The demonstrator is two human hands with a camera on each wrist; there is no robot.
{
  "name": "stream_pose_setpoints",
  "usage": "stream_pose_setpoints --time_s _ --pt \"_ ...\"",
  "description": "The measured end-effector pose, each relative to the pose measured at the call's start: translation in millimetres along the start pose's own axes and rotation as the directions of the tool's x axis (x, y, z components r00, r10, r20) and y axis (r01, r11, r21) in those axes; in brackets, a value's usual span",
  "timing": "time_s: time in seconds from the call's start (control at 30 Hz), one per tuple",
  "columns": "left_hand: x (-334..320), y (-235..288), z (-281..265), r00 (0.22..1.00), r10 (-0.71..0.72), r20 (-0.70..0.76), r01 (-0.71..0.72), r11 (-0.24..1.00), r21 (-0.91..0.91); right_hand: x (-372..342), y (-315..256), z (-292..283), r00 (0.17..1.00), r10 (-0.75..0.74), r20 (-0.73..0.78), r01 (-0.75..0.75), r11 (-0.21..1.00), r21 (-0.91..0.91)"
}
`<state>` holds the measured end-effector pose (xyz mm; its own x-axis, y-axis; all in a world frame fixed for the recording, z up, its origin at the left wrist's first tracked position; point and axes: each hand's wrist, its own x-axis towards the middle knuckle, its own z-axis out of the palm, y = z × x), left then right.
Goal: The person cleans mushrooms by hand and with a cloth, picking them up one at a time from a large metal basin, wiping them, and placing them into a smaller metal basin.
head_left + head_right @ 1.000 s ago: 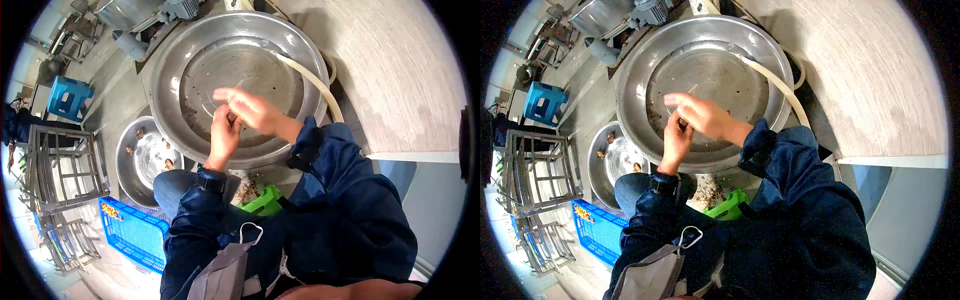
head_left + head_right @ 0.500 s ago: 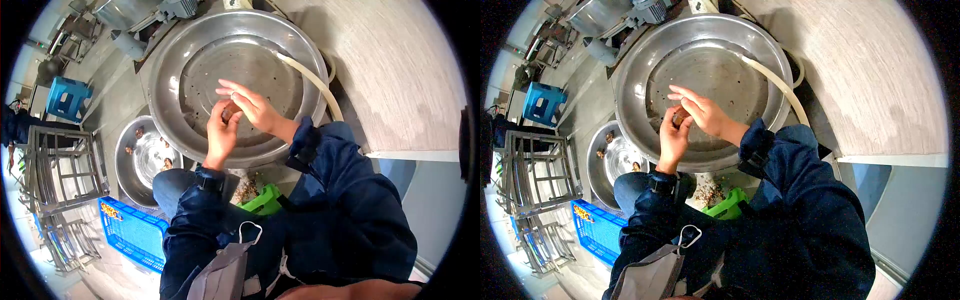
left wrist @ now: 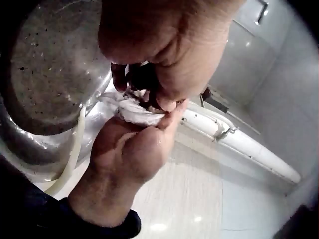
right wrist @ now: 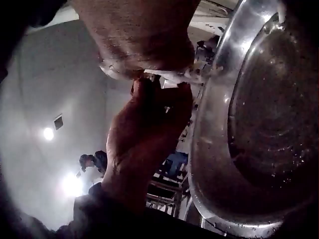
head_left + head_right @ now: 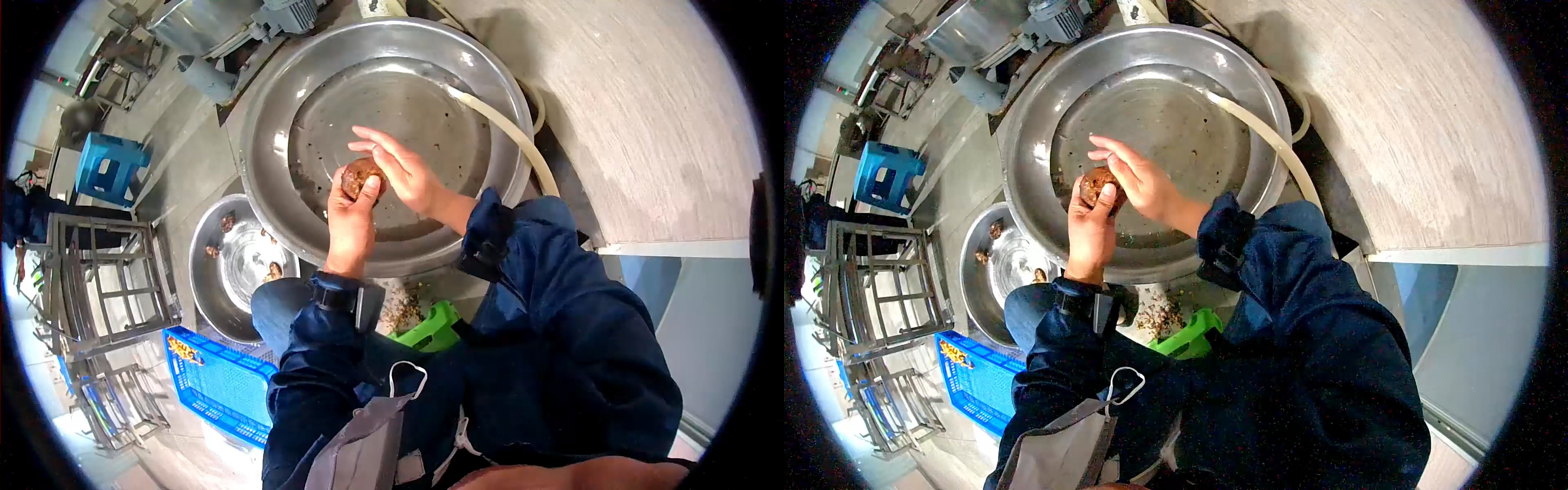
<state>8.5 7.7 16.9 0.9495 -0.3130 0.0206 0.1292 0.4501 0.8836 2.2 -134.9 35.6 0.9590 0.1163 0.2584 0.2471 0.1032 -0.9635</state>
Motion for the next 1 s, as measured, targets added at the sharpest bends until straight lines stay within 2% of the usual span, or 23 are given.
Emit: stream_pose_setpoints --time_s 0.07,0.1,0.2,0.23,0.33,0.37,0.4,0.43,0.47,0.5,0.6,0.67,0.7,0.73,0.77,0.83,0.87,0.9,0.97,1.0 --pt "-2 7 4 0.997 -0.073 0.007 0.073 0.992 -0.1 4 26 -12 0.993 0.114 0.029 -0.117 0.982 0.149" --pt "-2 8 3 0.993 -0.116 0.006 0.116 0.984 -0.137 6 30 -15 0.999 0.021 0.029 -0.024 0.991 0.13" --pt "3 5 -8 0.98 -0.198 0.012 0.196 0.955 -0.221 8 17 -18 0.985 0.148 -0.089 -0.114 0.944 0.309" --pt "4 1 -10 0.976 -0.218 -0.002 0.212 0.948 -0.236 9 9 -17 0.985 0.145 -0.096 -0.094 0.908 0.408" --pt "1 1 -7 0.965 -0.264 0.0 0.256 0.933 -0.252 7 1 -10 0.997 -0.054 0.053 0.048 0.994 0.097" --pt "0 2 -6 0.966 -0.258 0.011 0.253 0.939 -0.231 7 3 -11 0.998 -0.019 0.065 0.016 0.999 0.042" --pt "-1 5 -3 0.967 -0.254 0.021 0.252 0.945 -0.209 7 14 -17 0.998 0.03 0.057 -0.03 1.0 -0.003" --pt "-2 10 0 0.976 -0.217 -0.036 0.211 0.971 -0.115 9 30 -27 0.996 0.078 0.052 -0.075 0.996 -0.048" --pt "-1 10 -3 0.972 -0.217 -0.092 0.205 0.971 -0.124 10 50 -37 0.991 0.123 0.05 -0.117 0.988 -0.096" --pt "0 11 -11 0.964 -0.216 -0.152 0.196 0.971 -0.134 7 75 -44 0.956 0.291 0.032 -0.292 0.941 0.169" --pt "0 19 -43 0.912 -0.258 -0.319 0.204 0.96 -0.194 -3 145 -79 0.806 0.591 -0.002 -0.587 0.801 0.114" --pt "-5 32 -53 0.899 -0.252 -0.357 0.174 0.956 -0.236 -10 144 -86 0.729 0.682 -0.053 -0.676 0.706 -0.21" --pt "-8 37 -56 0.912 -0.227 -0.341 0.128 0.949 -0.288 -15 148 -92 0.688 0.721 -0.085 -0.696 0.621 -0.362" --pt "-10 41 -60 0.908 -0.241 -0.344 0.137 0.944 -0.3 -20 151 -101 0.671 0.733 -0.109 -0.67 0.537 -0.512" --pt "-13 43 -64 0.902 -0.256 -0.347 0.146 0.938 -0.313 -28 168 -116 0.69 0.714 -0.118 -0.596 0.468 -0.652" --pt "-17 46 -70 0.879 -0.294 -0.375 0.166 0.927 -0.337 -48 222 -154 0.804 0.588 -0.088 -0.288 0.255 -0.923" --pt "-19 47 -71 0.874 -0.307 -0.377 0.175 0.922 -0.345 -61 248 -166 0.849 0.526 -0.052 -0.151 0.148 -0.977" --pt "-19 49 -71 0.869 -0.317 -0.379 0.182 0.919 -0.351 -65 235 -161 0.841 0.531 -0.104 -0.229 0.175 -0.958" --pt "-16 55 -68 0.842 -0.358 -0.404 0.215 0.909 -0.358 -68 227 -132 0.776 0.627 0.062 -0.13 0.256 -0.958" --pt "-15 53 -71 0.852 -0.361 -0.378 0.22 0.904 -0.367 -67 225 -120 0.732 0.666 0.142 -0.09 0.301 -0.949"
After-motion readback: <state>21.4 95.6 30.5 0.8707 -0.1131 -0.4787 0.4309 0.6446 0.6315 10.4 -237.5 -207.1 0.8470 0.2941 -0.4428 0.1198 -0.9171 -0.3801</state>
